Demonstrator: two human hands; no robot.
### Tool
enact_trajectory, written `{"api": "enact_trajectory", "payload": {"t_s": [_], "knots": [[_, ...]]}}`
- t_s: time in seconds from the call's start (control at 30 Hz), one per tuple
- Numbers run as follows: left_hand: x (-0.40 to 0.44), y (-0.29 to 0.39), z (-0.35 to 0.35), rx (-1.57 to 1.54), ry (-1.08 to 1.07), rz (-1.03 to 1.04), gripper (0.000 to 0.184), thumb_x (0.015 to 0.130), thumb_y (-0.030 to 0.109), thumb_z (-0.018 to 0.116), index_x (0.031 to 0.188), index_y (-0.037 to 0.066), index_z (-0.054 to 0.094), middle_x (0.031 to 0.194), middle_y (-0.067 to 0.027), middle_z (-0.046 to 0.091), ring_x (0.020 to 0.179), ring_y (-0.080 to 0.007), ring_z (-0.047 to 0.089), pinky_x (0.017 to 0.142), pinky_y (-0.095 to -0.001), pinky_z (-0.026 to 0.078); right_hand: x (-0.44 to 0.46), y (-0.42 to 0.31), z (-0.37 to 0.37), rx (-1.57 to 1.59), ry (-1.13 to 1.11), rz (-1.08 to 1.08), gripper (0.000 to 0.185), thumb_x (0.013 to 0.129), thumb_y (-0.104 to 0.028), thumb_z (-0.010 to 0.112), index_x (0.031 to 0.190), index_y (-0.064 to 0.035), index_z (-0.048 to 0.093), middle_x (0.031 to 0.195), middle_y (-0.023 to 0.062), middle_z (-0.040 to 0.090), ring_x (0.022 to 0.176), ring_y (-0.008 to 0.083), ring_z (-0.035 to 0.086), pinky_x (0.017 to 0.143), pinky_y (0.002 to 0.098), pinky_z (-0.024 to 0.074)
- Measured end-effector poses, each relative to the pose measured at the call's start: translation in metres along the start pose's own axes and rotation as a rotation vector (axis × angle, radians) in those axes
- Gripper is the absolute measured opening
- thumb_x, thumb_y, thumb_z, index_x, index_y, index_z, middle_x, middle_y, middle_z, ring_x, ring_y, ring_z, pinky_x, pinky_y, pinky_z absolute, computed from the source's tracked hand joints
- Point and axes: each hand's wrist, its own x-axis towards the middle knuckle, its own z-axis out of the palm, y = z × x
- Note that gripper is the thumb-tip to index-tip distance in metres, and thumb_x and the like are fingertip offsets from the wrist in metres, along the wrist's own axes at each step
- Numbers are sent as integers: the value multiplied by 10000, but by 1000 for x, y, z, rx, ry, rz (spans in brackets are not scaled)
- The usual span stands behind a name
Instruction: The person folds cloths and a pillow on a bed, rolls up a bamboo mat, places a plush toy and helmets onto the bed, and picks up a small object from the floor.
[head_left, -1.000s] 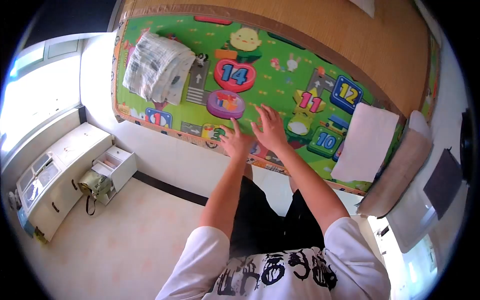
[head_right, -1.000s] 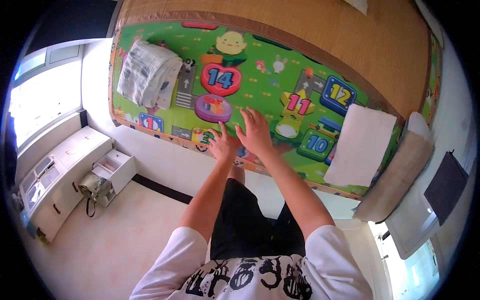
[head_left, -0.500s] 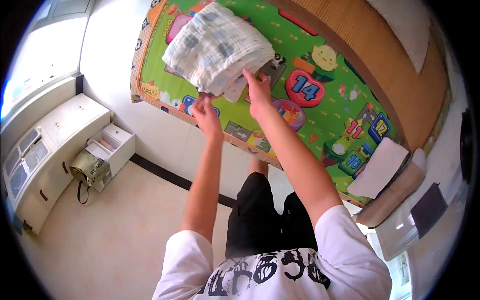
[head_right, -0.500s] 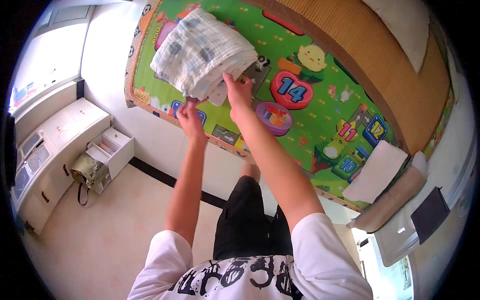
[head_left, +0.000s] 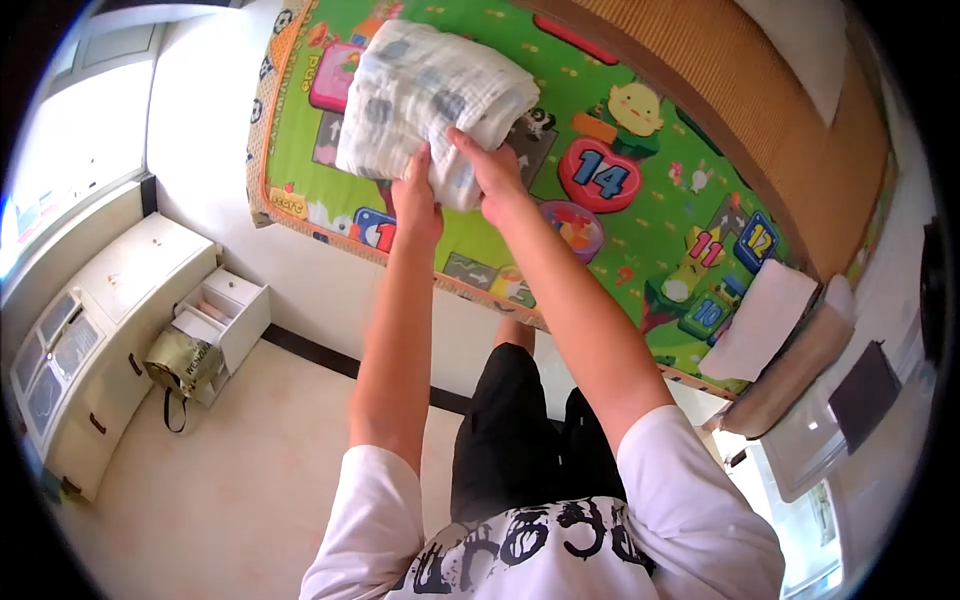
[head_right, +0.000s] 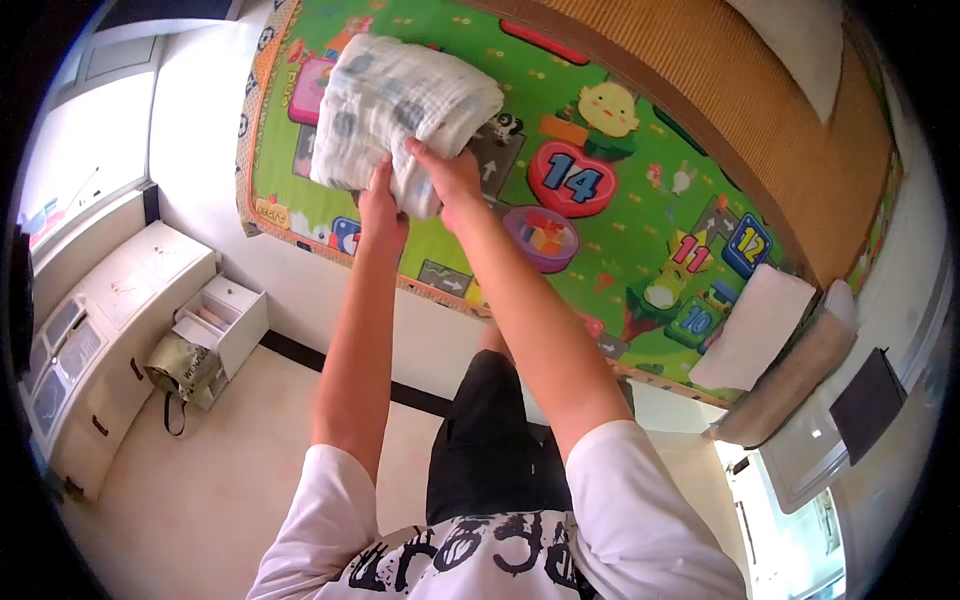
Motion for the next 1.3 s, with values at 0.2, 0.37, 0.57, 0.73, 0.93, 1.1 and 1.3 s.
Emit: {"api": "enact_trajectory", "payload": {"t_s": [0.2, 0.37, 0.57, 0.73, 0.93, 1.1, 1.3], "knots": [[-67, -78, 32, -77, -93, -237, 567, 969, 299, 693, 1417, 7, 502, 1355, -87, 605, 1190, -216, 622, 965, -363, 536, -43, -38, -76, -187, 100, -249, 582, 812, -85, 813, 1324, 11, 551, 1244, 124, 668, 1076, 224, 670, 891, 374, 546], [-124, -157, 43, 27, -216, -361, 704, 963, 582, 584, 1498, 152, 428, 1448, -35, 552, 1331, -230, 518, 1061, -406, 411, -87, -61, -198, -203, 216, -213, 570, 827, -67, 779, 1339, 2, 538, 1220, 133, 675, 1064, 215, 668, 900, 365, 536], [-169, -218, 72, 39, -270, -410, 793, 964, 685, 451, 1521, 122, 424, 1501, -85, 520, 1373, -276, 487, 1148, -479, 344, -171, -93, -376, -164, 312, -201, 529, 839, -63, 750, 1325, 14, 554, 1168, 99, 683, 1011, 197, 659, 881, 370, 532], [-195, -294, 118, 366, -580, -513, 749, 1001, 627, 446, 1477, 50, 461, 1412, -117, 589, 1256, -267, 591, 1079, -476, 464, -242, -114, -523, -162, 261, -186, 565, 839, -62, 742, 1357, 7, 525, 1175, 95, 668, 1012, 181, 643, 882, 366, 530], [-276, -403, 226, 901, -717, -590, 518, 970, 262, 692, 1404, 37, 523, 1264, -90, 670, 1121, -209, 654, 962, -347, 523, -343, -171, -642, -318, 372, -237, 621, 810, -101, 761, 1356, 45, 504, 1163, 121, 671, 1040, 184, 646, 902, 350, 534], [-349, -495, 287, 743, -836, -407, 493, 899, 132, 766, 1339, 26, 569, 1261, -88, 669, 1123, -204, 645, 972, -357, 506, -384, -218, -752, -384, 431, -318, 631, 799, -78, 746, 1373, 23, 505, 1175, 114, 672, 1038, 174, 640, 905, 331, 527], [-390, -565, 313, 1091, -667, -173, 470, 871, 151, 776, 1295, 27, 617, 1204, -69, 694, 1091, -189, 644, 936, -339, 499, -341, -227, -845, -858, 585, -485, 647, 735, -215, 754, 1333, -33, 588, 1268, 169, 620, 1189, 330, 586, 1015, 379, 474]]}}
